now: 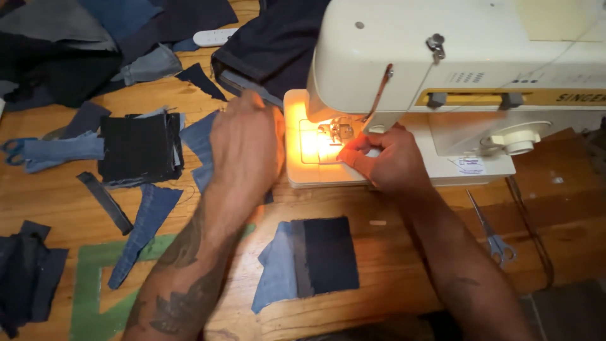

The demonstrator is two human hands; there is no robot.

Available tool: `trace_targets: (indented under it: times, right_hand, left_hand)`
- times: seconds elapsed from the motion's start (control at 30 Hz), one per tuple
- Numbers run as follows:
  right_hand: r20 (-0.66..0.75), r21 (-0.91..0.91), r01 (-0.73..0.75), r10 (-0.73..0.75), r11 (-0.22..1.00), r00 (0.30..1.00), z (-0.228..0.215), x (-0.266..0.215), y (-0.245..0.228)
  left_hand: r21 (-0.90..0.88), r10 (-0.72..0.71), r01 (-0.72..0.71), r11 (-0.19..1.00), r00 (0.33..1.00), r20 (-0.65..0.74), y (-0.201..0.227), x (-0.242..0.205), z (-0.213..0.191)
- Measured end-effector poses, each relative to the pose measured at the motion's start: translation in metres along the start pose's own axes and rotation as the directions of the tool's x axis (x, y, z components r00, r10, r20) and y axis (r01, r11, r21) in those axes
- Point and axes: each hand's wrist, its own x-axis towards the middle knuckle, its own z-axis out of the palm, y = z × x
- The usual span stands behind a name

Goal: Cutting and arranging denim fabric scraps to create a patchwork design on a workbench

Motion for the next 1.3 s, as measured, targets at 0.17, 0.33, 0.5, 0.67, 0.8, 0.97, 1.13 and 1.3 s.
trace_targets:
  times: [0.17, 0.33, 0.5, 0.67, 0.8, 0.97, 1.13, 1.3]
  right_hand:
    - [0.004, -0.056, 0.268, -0.268, 0.962, 0.963, 0.018, -0.002, 0.028]
    - [-0.009, -0.075, 0.391, -0.393, 0.917, 0.920, 0.026, -0.020, 0.015]
    - [0.191, -0.150, 0.395, -0.365, 0.907, 0.911, 0.017, -0.043, -0.006]
    - [0.274, -0.025, 0.510, -0.485, 0.860, 0.831, -0.016, -0.052, -0.028]
    - [0.384, 0.155, 0.621, -0.626, 0.768, 0.678, -0.047, -0.054, -0.080]
    - [0.427, 0.024, 0.633, -0.580, 0.774, 0.694, -0.023, -0.053, -0.054]
    - [0.320, -0.077, 0.619, -0.568, 0.782, 0.758, -0.013, -0.038, -0.037]
    - [0.092, -0.151, 0.499, -0.491, 0.853, 0.866, -0.003, -0.029, -0.023]
  left_hand:
    - [-0.519, 0.046, 0.043, 0.854, 0.986, 0.158, 0.046, -0.013, -0.005]
    - [-0.641, -0.060, 0.269, 0.719, 0.943, 0.329, 0.062, -0.023, 0.005]
    - [-0.672, -0.114, 0.293, 0.680, 0.948, 0.297, 0.055, -0.036, 0.010]
    - [-0.591, -0.041, 0.222, 0.776, 0.952, 0.304, 0.059, -0.070, 0.013]
    - [-0.557, 0.068, 0.167, 0.814, 0.924, 0.375, 0.054, -0.089, 0.014]
    - [-0.528, 0.087, 0.161, 0.833, 0.906, 0.414, 0.044, -0.095, -0.007]
    - [-0.520, 0.097, 0.130, 0.845, 0.918, 0.386, 0.031, -0.078, -0.020]
    - [-0.536, 0.161, -0.023, 0.844, 0.964, 0.213, 0.025, -0.044, -0.027]
